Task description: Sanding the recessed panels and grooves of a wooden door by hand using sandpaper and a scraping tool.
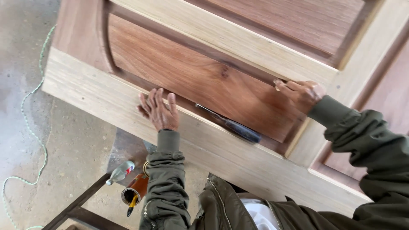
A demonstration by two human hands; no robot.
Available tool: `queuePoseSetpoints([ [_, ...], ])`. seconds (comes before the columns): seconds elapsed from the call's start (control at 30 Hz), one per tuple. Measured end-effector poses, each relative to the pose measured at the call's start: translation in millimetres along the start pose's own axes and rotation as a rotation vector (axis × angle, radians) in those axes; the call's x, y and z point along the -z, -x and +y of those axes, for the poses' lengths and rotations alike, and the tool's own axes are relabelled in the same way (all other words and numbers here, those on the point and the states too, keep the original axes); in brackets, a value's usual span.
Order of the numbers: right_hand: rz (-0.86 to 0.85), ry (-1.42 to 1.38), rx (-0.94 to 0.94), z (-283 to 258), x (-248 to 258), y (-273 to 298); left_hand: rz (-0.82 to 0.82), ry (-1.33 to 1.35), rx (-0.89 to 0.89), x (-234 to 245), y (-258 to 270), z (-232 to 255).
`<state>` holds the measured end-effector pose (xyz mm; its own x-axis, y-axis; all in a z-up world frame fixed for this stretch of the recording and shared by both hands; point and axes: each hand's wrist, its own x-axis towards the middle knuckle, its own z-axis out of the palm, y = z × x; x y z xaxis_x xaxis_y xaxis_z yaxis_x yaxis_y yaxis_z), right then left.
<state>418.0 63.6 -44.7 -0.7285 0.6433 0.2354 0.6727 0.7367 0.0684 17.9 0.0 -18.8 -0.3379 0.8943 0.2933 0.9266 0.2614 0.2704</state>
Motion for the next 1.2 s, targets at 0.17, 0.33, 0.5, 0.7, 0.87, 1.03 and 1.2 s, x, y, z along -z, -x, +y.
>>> queuePoseSetpoints([
  [0.17, 0.038, -0.086, 0.111, -35, -41, -136, -0.014, 0.026, 0.01, 1, -4, -3],
  [0.33, 0.134, -0.114, 0.128, -81, -81, -294, -0.095, 0.02, 0.055, -1, -5, -11],
  [0.5, 0.123, -0.231, 0.134, -125, -120, -442, -0.211, 0.172, 0.051, 16, -20, -15],
  [0.7, 0.112, -0.263, 0.159, -137, -151, -493, -0.225, 0.382, -0.044, 27, -20, -22],
  [0.87, 0.078, -0.183, 0.111, -106, -96, -367, -0.302, 0.227, -0.045, 21, -20, -20],
  [1.03, 0.011, 0.074, -0.034, -59, -22, -151, -0.348, 0.192, -0.037, 9, -12, -23],
  [1.2, -0.179, 0.111, -0.18, -33, 46, -14, -0.311, 0.192, -0.004, 23, -17, -3],
])
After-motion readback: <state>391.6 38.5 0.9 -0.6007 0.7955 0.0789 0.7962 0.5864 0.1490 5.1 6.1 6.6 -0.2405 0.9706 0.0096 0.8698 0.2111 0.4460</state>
